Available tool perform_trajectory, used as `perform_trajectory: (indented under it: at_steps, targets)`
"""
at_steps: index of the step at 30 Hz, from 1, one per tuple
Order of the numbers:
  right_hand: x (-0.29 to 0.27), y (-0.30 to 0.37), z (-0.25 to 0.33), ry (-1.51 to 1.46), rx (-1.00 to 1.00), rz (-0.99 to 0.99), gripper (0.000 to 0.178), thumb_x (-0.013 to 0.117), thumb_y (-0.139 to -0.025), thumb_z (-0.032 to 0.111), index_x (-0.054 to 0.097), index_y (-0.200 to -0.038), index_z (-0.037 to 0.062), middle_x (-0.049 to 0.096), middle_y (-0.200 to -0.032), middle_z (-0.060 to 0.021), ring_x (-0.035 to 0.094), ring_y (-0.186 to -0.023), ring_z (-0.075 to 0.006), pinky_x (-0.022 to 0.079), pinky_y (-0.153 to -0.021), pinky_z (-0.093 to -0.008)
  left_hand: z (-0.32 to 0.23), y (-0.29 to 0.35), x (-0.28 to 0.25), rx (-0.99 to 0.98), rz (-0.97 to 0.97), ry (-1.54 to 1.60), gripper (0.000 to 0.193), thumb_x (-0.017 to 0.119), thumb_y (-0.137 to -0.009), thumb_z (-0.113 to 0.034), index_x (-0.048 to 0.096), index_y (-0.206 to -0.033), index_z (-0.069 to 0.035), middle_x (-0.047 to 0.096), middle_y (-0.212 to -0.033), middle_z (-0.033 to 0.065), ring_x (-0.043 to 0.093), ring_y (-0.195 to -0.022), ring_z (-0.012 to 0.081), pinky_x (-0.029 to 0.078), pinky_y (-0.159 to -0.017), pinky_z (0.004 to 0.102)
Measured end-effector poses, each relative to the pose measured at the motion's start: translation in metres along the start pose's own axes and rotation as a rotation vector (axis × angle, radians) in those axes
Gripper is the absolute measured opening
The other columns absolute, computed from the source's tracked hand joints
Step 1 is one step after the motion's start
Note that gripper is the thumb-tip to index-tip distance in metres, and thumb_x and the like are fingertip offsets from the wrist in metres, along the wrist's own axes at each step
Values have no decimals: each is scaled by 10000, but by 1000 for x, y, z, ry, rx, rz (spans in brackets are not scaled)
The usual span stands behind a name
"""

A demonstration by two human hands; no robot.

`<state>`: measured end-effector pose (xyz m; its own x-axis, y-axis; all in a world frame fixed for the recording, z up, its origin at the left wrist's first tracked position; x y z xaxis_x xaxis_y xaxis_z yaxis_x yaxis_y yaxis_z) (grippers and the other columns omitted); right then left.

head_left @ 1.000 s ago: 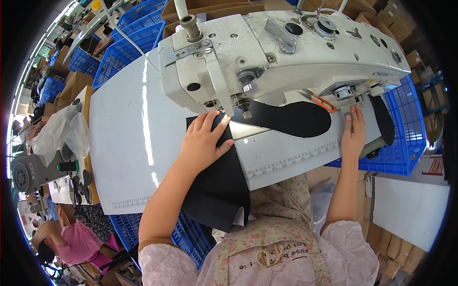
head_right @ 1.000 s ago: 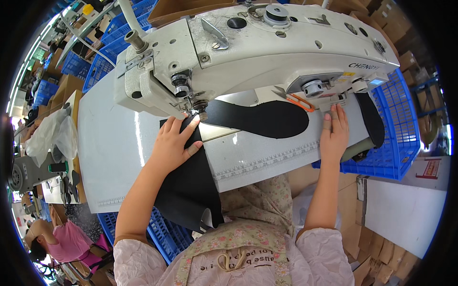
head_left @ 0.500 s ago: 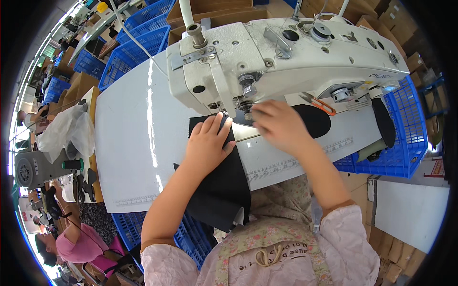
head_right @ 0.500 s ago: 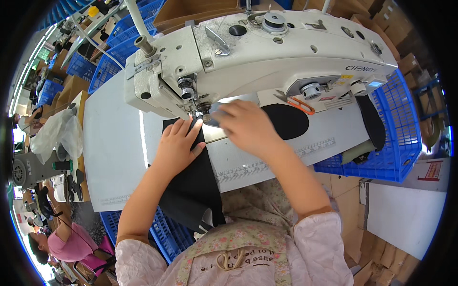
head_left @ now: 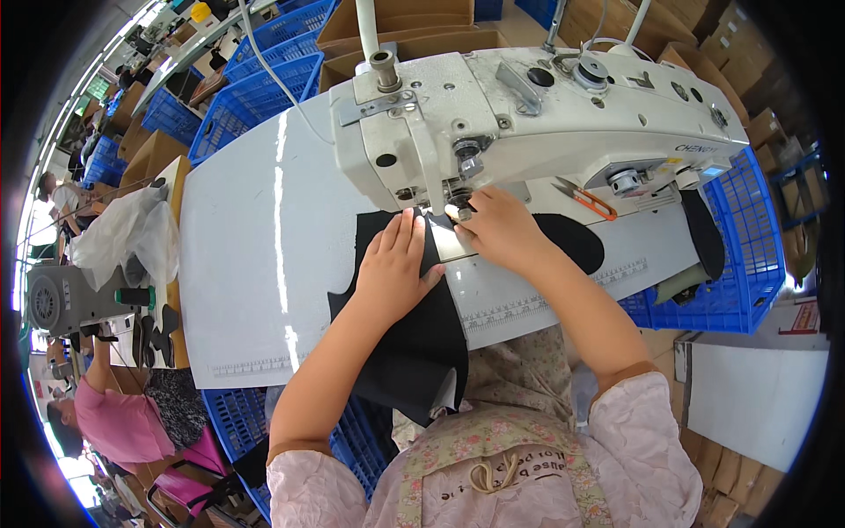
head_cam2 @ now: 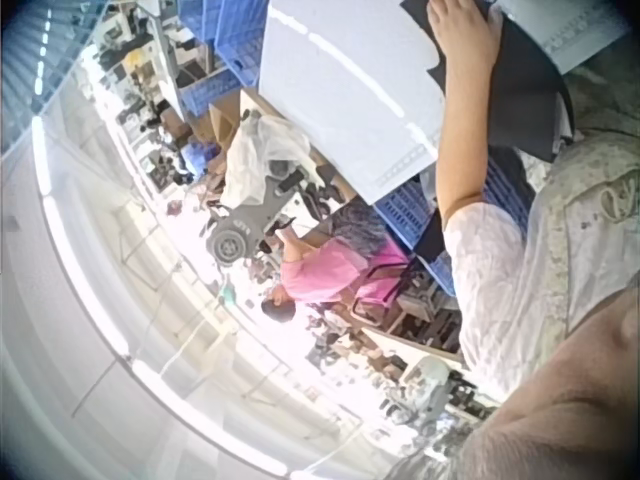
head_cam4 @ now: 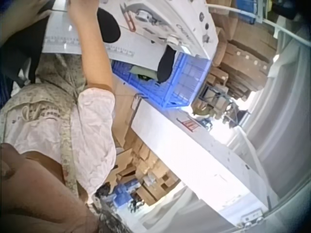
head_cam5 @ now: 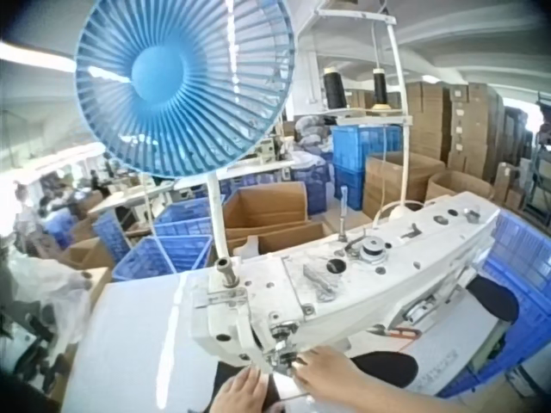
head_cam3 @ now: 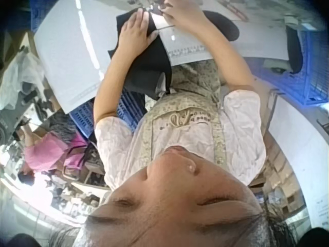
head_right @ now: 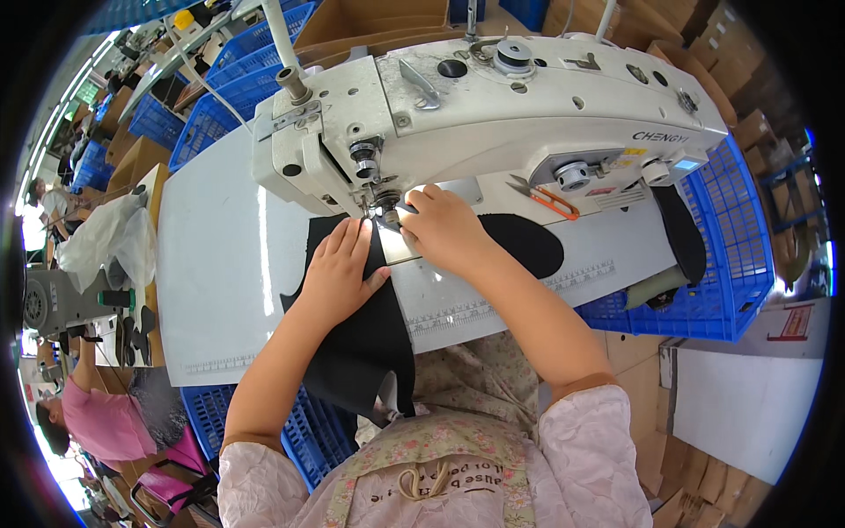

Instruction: The person sews fabric pieces together using a sewing machine, trims the thread with thread snips, and feeds new fabric pieces into the sewing machine to stitch them together.

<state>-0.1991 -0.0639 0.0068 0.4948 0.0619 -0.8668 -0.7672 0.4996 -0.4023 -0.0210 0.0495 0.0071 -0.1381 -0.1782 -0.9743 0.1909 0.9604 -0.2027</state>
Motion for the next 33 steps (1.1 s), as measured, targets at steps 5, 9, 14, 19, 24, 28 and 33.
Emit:
perform_trajectory:
  at_steps: [5,9,14,19,24,28,33]
  targets:
    - [3,-2,4,77,35,29,128,688,-782,173,680,-810,48,601,-939,-75,593,-922,-249,541,-717,-386,-2,1,6,-20,6,-34,708,640,-869,-415,429,-1363,48,449,-1384,246,398,-1328,399,363,-1077,478]
    - [4,9,2,95,35,-4,128,683,-791,168,679,-818,43,577,-901,-71,585,-887,-243,540,-679,-383,-12,9,3,-82,97,-44,735,624,-876,-455,399,-1406,1,370,-1455,266,314,-1378,447,294,-1101,572]
    - [-2,20,2,14,83,30,190,676,-807,160,664,-960,49,553,-889,-73,580,-881,-242,535,-674,-378,-16,16,-1,-87,130,-49,752,605,-881,-494,385,-1433,-32,323,-1494,268,272,-1403,455,269,-1103,604]
    - [3,22,16,-21,143,41,238,680,-809,173,645,-999,34,539,-869,-86,589,-863,-258,526,-678,-387,-15,16,1,-78,130,-68,748,613,-876,-487,393,-1430,-35,322,-1497,262,273,-1404,449,268,-1098,615]
    - [10,26,26,-47,169,15,250,677,-811,178,635,-985,3,541,-865,-105,603,-834,-286,520,-691,-400,-17,14,-4,-74,157,-64,737,643,-854,-453,412,-1419,-40,332,-1495,249,286,-1404,429,271,-1097,619]
    - [10,27,34,-109,214,34,248,673,-814,172,643,-980,-8,544,-852,-112,609,-805,-293,517,-695,-400,-18,15,-9,-33,182,-53,723,670,-831,-388,423,-1414,-39,354,-1493,221,304,-1407,383,277,-1097,615]
    - [12,33,38,-166,232,29,293,682,-823,183,684,-1054,2,561,-841,-91,603,-796,-266,507,-694,-382,-22,13,-27,44,298,-38,690,663,-828,-365,448,-1391,-29,386,-1476,218,331,-1398,366,281,-1104,601]
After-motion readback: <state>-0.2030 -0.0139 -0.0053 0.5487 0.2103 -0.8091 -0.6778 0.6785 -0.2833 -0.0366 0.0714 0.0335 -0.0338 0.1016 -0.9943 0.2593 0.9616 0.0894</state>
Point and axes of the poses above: each hand's wrist, its own y-axis away from the middle knuckle, its own x-axis out of the palm, z = x × y, the point moved 1 cm from there along -y, towards the middle knuckle
